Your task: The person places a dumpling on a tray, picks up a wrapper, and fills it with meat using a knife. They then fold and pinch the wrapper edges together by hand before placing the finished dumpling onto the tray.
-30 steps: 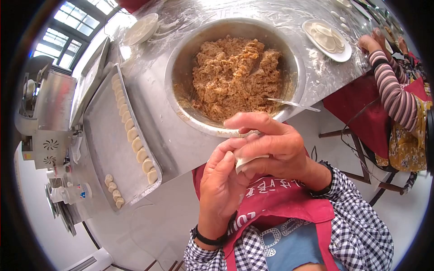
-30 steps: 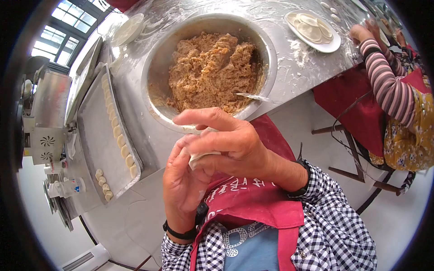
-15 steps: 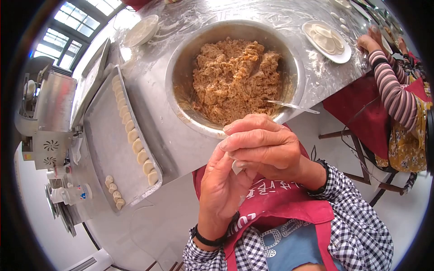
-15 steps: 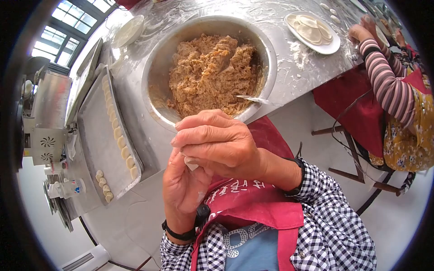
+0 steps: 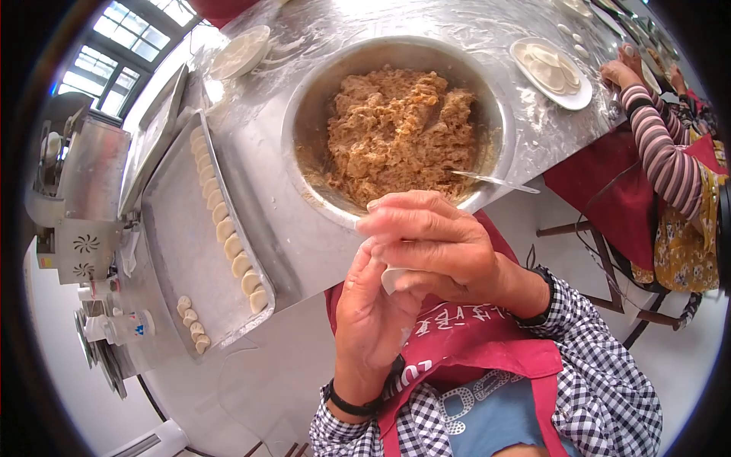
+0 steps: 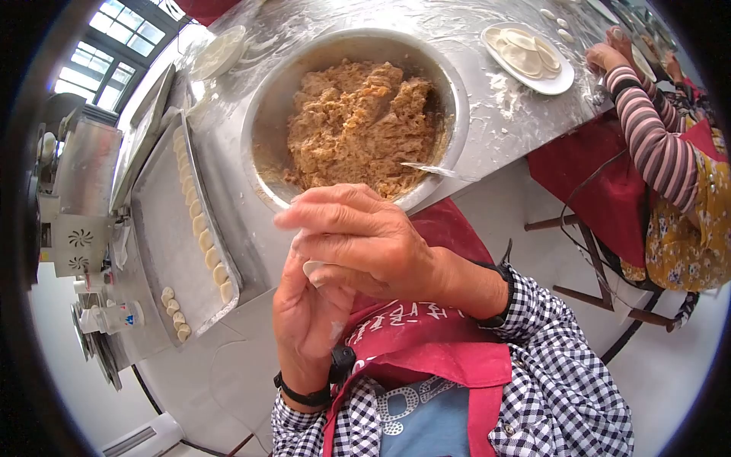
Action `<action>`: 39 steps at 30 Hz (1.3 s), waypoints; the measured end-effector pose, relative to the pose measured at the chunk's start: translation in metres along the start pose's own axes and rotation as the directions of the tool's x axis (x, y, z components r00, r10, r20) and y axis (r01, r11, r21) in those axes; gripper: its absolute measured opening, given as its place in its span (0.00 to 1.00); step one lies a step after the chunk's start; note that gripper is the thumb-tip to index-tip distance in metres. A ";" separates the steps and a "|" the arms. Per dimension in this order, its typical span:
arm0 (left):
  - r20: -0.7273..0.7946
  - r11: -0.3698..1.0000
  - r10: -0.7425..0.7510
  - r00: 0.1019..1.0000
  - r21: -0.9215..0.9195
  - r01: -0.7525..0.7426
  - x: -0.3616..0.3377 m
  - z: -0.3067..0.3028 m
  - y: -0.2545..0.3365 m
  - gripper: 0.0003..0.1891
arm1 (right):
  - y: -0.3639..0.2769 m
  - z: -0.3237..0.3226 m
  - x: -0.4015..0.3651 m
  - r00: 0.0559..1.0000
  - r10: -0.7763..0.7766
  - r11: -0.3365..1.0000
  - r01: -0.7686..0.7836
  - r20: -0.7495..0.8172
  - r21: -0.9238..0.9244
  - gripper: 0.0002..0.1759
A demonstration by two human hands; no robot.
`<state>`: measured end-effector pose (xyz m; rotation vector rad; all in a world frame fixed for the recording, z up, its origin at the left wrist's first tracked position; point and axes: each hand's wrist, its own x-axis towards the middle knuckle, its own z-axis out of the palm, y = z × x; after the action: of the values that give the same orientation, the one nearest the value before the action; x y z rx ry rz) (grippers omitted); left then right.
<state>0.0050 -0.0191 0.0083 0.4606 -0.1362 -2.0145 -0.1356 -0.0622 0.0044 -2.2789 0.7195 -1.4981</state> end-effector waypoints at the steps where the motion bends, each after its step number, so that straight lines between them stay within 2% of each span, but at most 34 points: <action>1: 0.029 1.000 -0.004 1.000 -0.020 0.005 0.000 -0.004 0.001 0.20 | -0.003 0.003 0.000 0.995 0.082 0.996 -0.080 -0.059 0.039 0.10; 2: 0.028 1.000 -0.003 1.000 -0.022 0.003 0.000 -0.003 0.001 0.20 | -0.005 0.004 0.000 0.979 0.167 0.984 -0.158 -0.114 0.082 0.09; 3: 0.012 1.000 -0.016 1.000 -0.019 0.017 0.000 -0.001 0.002 0.21 | -0.004 0.004 0.001 0.979 0.167 0.984 -0.159 -0.113 0.082 0.09; 5: -0.003 0.999 -0.032 0.999 -0.017 0.032 -0.001 -0.001 0.001 0.21 | -0.001 0.002 0.000 0.991 0.079 0.988 -0.065 -0.104 0.138 0.10; 6: 0.020 0.994 -0.047 0.999 -0.098 0.049 0.000 -0.004 0.000 0.21 | 0.000 0.000 0.000 0.991 0.080 0.989 -0.066 -0.104 0.136 0.10; 7: 0.044 0.982 -0.060 0.997 -0.178 0.067 0.000 -0.006 -0.001 0.20 | 0.000 -0.002 -0.001 0.998 0.039 0.995 -0.034 -0.051 0.096 0.11; 8: 0.045 0.982 -0.060 0.997 -0.178 0.067 0.000 -0.006 -0.001 0.20 | 0.001 -0.003 -0.002 1.000 -0.001 0.998 0.000 0.004 0.059 0.12; 11: 0.016 0.974 -0.055 0.998 -0.221 0.057 0.000 -0.005 -0.002 0.21 | -0.002 -0.003 -0.001 1.000 0.015 0.998 -0.015 0.008 0.054 0.12; 13: 0.044 0.993 -0.036 0.998 -0.107 0.041 0.000 -0.003 0.000 0.20 | -0.003 0.001 -0.001 0.998 0.047 0.995 -0.043 -0.041 0.085 0.11; 15: 0.031 0.994 -0.055 0.998 -0.096 0.058 0.000 -0.004 0.002 0.18 | -0.004 0.005 -0.001 0.993 0.081 0.991 -0.071 -0.089 0.113 0.10; 17: 0.018 0.994 -0.075 0.997 -0.084 0.076 0.002 -0.005 0.002 0.17 | -0.004 0.007 -0.001 0.977 0.148 0.969 -0.112 -0.151 0.220 0.09; 19: 0.109 0.998 -0.006 0.994 -0.068 0.013 0.003 -0.007 -0.001 0.14 | 0.004 0.004 -0.005 0.988 0.115 0.968 -0.089 -0.101 0.233 0.08; 21: 0.094 0.997 0.008 0.996 -0.075 -0.001 0.003 -0.006 -0.001 0.13 | 0.005 0.002 -0.006 0.996 0.080 0.966 -0.065 -0.049 0.250 0.08; 26: 0.077 1.000 0.018 0.997 -0.023 -0.016 0.000 -0.009 -0.001 0.17 | -0.005 0.001 -0.006 0.960 0.278 0.900 -0.247 -0.037 0.360 0.09; 30: 0.104 0.999 0.035 0.994 0.008 -0.036 0.002 -0.007 -0.001 0.18 | 0.005 0.002 -0.014 0.983 0.175 0.918 -0.145 -0.048 0.368 0.11; 32: 0.103 0.998 0.035 0.994 0.039 -0.040 0.001 -0.004 -0.001 0.19 | -0.007 -0.002 -0.010 0.922 0.386 0.824 -0.359 0.030 0.438 0.11; 34: -0.030 0.974 0.072 0.997 0.219 -0.064 -0.001 0.006 -0.001 0.20 | -0.004 -0.003 -0.013 0.937 0.346 0.850 -0.332 0.043 0.408 0.11; 36: -0.013 0.968 0.067 0.998 0.244 -0.062 0.000 0.001 -0.001 0.20 | 0.001 -0.005 -0.014 0.950 0.307 0.875 -0.304 0.055 0.376 0.11; 38: 0.002 0.961 0.067 0.998 0.269 -0.065 0.000 0.001 0.000 0.21 | 0.007 -0.005 -0.014 0.982 0.179 0.928 -0.190 0.062 0.320 0.11; 39: -0.022 0.956 0.052 0.998 0.290 -0.043 0.000 0.005 0.001 0.21 | 0.004 -0.005 -0.013 0.981 0.181 0.927 -0.192 0.064 0.323 0.11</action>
<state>0.0041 -0.0204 0.0127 0.6647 -0.4244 -1.9464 -0.1452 -0.0581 -0.0050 -1.9256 0.6057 -1.3726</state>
